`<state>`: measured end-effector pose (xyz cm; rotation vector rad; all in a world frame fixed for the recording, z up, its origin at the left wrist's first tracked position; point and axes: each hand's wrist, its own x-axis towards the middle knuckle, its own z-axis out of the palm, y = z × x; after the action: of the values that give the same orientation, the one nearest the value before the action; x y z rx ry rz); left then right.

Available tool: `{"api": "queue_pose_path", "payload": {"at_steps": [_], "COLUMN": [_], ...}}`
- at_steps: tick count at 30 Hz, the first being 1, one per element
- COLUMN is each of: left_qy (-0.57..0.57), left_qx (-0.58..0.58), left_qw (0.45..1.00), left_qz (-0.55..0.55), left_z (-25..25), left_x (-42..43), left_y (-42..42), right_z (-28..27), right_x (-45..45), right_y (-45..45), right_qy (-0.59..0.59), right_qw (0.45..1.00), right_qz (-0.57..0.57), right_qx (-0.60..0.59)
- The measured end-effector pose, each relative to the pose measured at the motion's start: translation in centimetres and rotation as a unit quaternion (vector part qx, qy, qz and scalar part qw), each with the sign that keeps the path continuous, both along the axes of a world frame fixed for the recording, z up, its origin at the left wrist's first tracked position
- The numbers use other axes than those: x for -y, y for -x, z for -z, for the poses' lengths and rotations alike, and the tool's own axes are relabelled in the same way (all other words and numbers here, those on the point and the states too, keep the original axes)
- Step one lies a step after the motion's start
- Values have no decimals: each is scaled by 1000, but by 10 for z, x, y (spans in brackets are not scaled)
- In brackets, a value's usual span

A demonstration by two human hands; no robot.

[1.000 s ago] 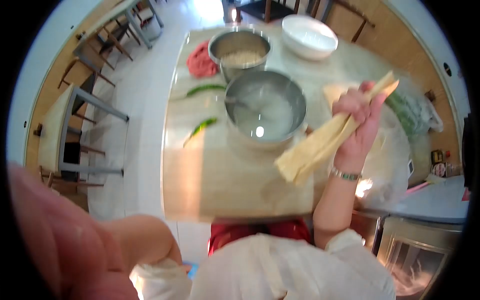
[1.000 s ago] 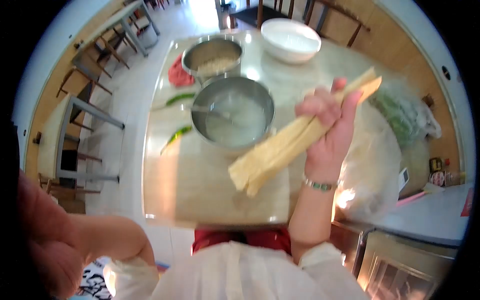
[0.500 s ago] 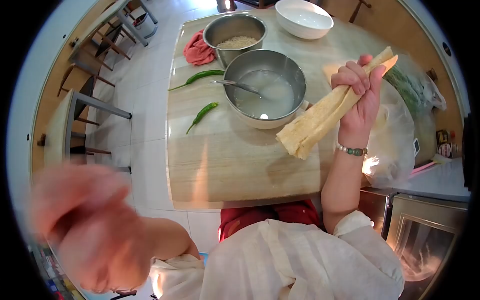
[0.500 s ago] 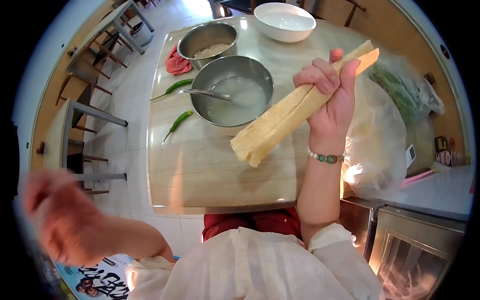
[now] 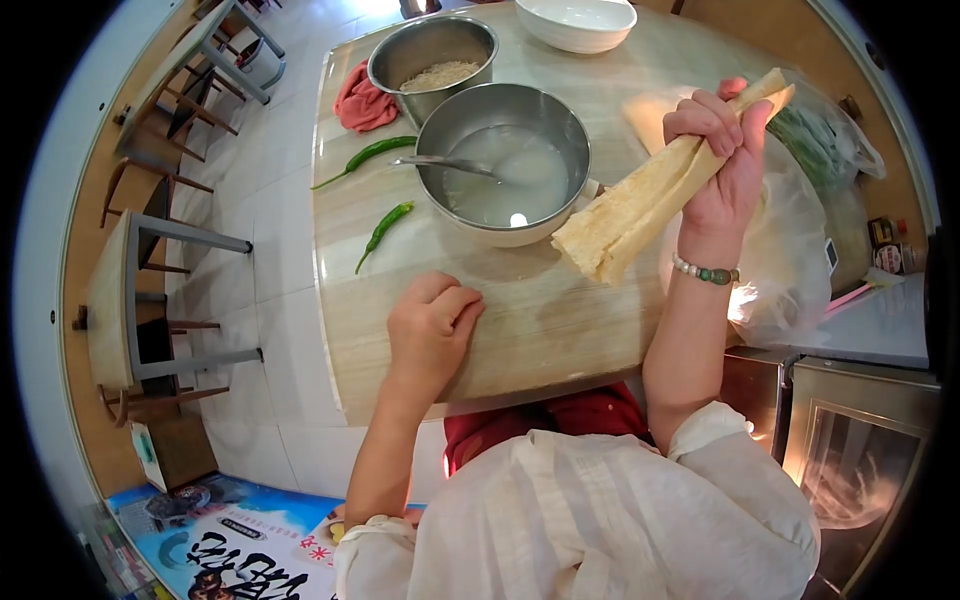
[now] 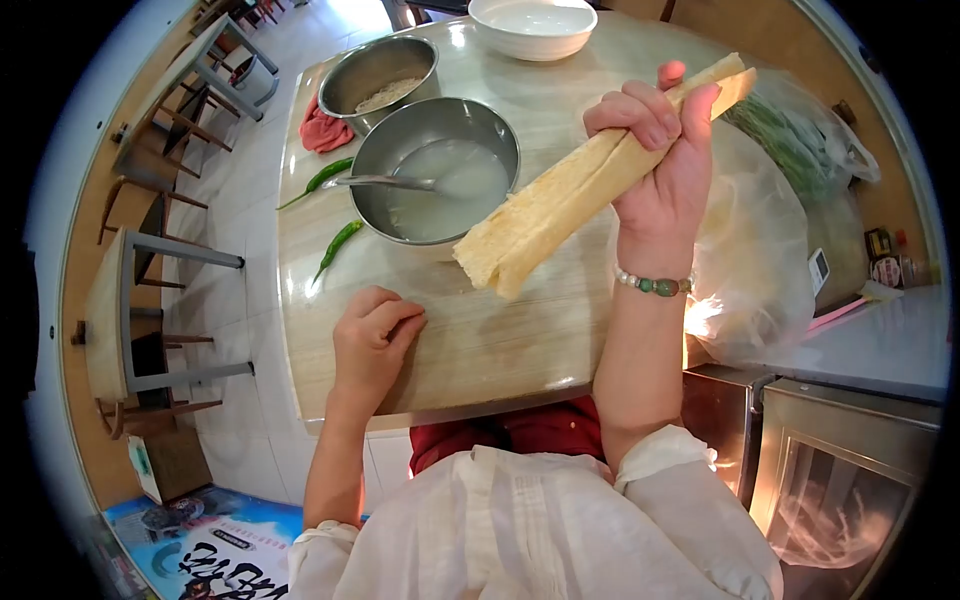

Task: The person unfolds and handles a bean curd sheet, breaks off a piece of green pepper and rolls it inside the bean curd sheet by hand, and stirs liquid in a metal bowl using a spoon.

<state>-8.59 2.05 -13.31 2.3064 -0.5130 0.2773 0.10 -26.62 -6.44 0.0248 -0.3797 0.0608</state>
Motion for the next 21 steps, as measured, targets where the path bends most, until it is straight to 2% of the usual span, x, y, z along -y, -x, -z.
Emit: {"api": "queue_pose_path", "payload": {"at_steps": [8, 13, 14, 20, 21], "left_qy": [-88, 46, 45, -33, -72], "left_qx": [58, 6, 5, 11, 44], "left_qw": [994, 998, 999, 999, 996], "left_qz": [19, 29, 30, 20, 26], "left_z": [2, 7, 8, 7, 6], "left_x": [14, 34, 37, 44, 46], "left_y": [-5, -12, -13, -15, -16], "right_z": [-1, 2, 3, 3, 2], "right_x": [-1, 2, 1, 2, 1], "right_y": [1, -1, -2, -2, -2], "right_qy": [-2, -7, -12, -24, -24], "right_qw": [1000, 1000, 1000, 1000, 1000], "right_qz": [-3, -12, -14, -20, -18], "right_qx": [0, 6, 2, -2, -1]}}
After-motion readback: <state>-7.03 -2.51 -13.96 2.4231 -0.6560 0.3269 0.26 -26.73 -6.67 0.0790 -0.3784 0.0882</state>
